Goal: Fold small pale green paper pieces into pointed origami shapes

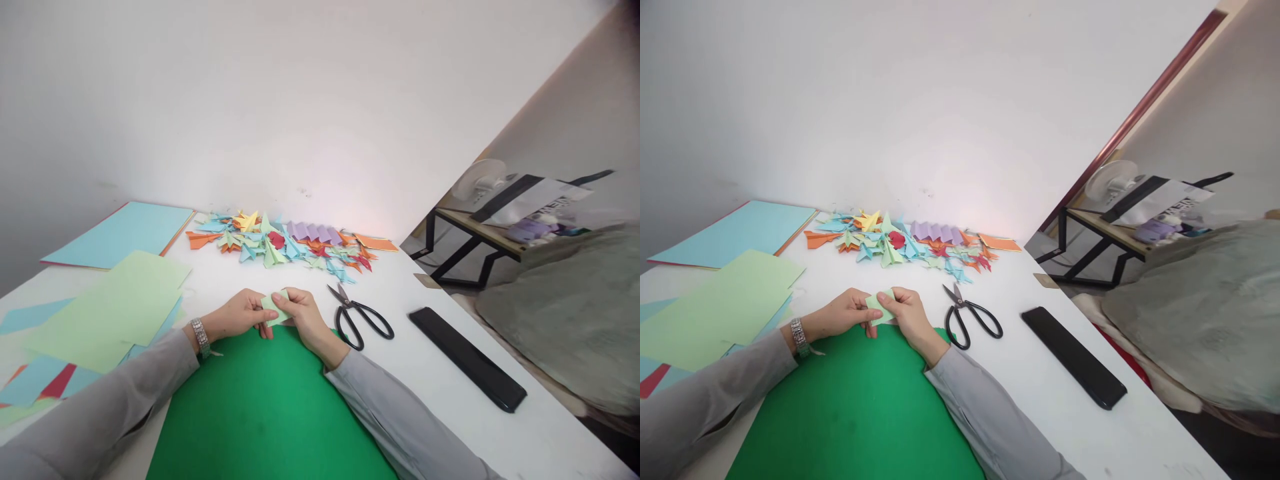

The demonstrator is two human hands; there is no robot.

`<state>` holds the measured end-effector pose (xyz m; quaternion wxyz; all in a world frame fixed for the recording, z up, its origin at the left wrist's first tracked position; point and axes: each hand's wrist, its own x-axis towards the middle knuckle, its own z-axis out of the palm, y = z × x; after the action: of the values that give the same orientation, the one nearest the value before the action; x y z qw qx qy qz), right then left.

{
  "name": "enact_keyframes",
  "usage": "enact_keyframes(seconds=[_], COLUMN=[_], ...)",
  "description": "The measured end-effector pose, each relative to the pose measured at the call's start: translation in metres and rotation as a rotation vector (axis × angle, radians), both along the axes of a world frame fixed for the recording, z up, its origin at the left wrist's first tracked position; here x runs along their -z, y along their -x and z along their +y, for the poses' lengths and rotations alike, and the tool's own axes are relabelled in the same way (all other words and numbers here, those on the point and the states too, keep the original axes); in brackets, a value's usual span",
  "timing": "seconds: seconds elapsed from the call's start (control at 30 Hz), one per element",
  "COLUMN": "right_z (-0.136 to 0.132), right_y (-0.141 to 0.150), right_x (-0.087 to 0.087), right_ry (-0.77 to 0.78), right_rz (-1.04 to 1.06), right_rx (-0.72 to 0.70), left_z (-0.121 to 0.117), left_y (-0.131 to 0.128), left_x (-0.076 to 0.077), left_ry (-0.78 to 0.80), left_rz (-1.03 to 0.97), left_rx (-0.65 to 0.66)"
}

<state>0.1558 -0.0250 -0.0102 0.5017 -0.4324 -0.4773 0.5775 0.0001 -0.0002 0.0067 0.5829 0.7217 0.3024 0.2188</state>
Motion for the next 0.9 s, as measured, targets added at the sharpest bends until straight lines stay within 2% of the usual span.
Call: enact_keyframes(seconds=[0.13,0.27,0.37,0.53,0.77,0.9], right_z=[0.0004,0.0035,0.0051,0.0037,0.0037,0.0048], right_y=[0.0010,-0.0005,-0.0026,-0.0029,-0.0020,-0.0023], right_x=[-0.0001,0.0022,0.0033,0.0011,0.0018,0.0032], right_ry=[-0.006,-0.092,-0.060,-0.073,-0.066,-0.032], right_rz=[0.011,0.026,0.025,-0.058,-0.020,-0.027], right_rx=[-0.012,0.061,0.054,-0.037,0.010,0.059], left_z=[0.0013,0.0001,-0.0004,0.0003,-0.0017,-0.0028], left_y=[-0.0002,-0.0011,-0.0012,-0.0005,-0.0016,-0.0017], left_x=[-0.0001,0.0002,0.0016,0.0020,-0.0028,-0.0050], left_ry=[0.038,0.070,0.082,0.046,0.048,-0.015], left_rz=[0.020,0.022,0.018,0.038,0.049,0.085], left_rx=[0.001,-0.035,-0.028,-0.003,-0.003,0.011])
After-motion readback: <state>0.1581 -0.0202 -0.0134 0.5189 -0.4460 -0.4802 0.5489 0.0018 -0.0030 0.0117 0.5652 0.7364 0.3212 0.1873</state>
